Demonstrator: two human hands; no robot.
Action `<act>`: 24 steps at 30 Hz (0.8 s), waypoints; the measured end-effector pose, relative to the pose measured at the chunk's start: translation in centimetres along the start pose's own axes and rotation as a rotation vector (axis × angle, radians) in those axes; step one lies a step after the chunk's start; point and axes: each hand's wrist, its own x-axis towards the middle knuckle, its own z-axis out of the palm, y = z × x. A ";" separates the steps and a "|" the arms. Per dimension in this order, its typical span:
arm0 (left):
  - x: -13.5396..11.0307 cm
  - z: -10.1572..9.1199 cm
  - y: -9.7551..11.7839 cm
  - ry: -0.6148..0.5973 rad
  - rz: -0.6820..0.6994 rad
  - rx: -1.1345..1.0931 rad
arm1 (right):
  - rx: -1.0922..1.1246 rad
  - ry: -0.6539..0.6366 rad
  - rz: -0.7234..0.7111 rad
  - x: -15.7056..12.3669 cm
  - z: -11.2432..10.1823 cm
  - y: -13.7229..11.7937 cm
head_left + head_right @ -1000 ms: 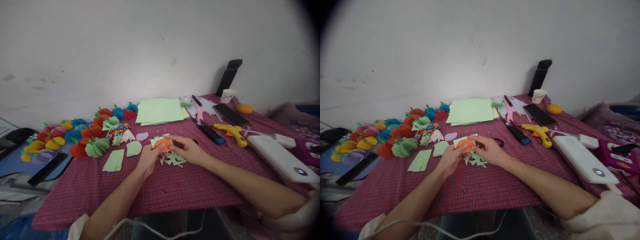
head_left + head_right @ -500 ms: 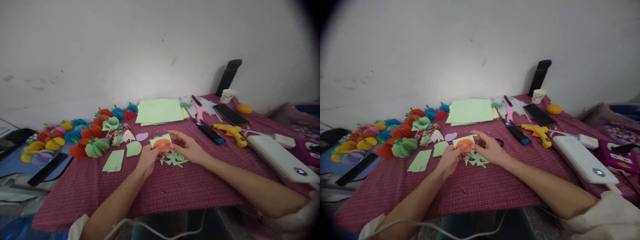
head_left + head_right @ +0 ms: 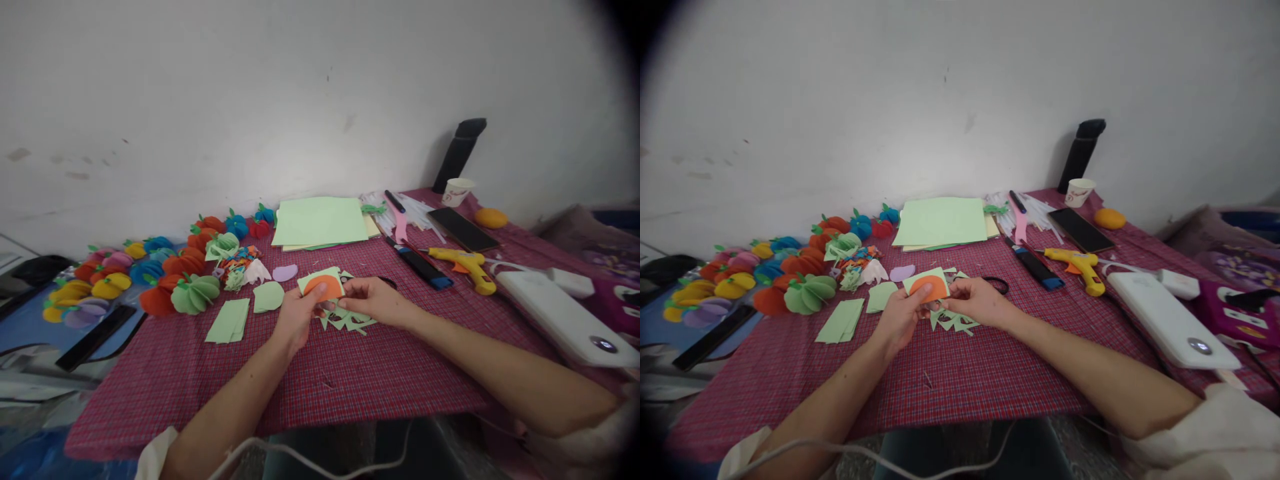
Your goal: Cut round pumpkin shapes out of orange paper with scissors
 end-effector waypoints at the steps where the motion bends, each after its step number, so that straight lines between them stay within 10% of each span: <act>1: 0.0 0.0 0.0 -0.004 0.002 0.006 | -0.012 0.006 -0.002 0.0 0.0 0.0; 24: -0.3 0.3 -0.2 -0.082 -0.023 0.004 | -0.131 0.083 -0.046 0.0 0.0 0.3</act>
